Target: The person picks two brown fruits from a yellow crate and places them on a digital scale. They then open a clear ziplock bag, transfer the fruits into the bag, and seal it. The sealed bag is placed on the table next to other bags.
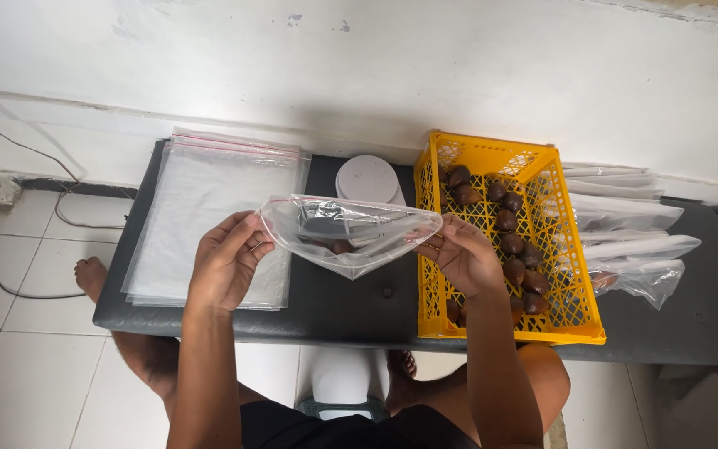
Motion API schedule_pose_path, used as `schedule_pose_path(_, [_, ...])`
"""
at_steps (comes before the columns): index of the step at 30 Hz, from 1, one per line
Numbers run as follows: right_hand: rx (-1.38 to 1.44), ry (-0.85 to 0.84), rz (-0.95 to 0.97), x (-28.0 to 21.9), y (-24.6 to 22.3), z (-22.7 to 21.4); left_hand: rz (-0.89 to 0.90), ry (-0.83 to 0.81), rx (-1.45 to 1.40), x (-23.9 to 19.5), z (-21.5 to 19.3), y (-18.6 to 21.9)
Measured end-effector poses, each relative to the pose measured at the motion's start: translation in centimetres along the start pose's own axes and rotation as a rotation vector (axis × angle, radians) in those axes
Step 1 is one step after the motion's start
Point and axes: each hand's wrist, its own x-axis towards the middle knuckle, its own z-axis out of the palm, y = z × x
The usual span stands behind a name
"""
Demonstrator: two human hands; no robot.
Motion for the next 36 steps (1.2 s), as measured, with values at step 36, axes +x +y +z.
schedule_pose_path(36, [0.076,-0.088,-0.171,1.2,-1.0,-1.4,0.086,0.05,-0.04,0.0,3.4,3.7])
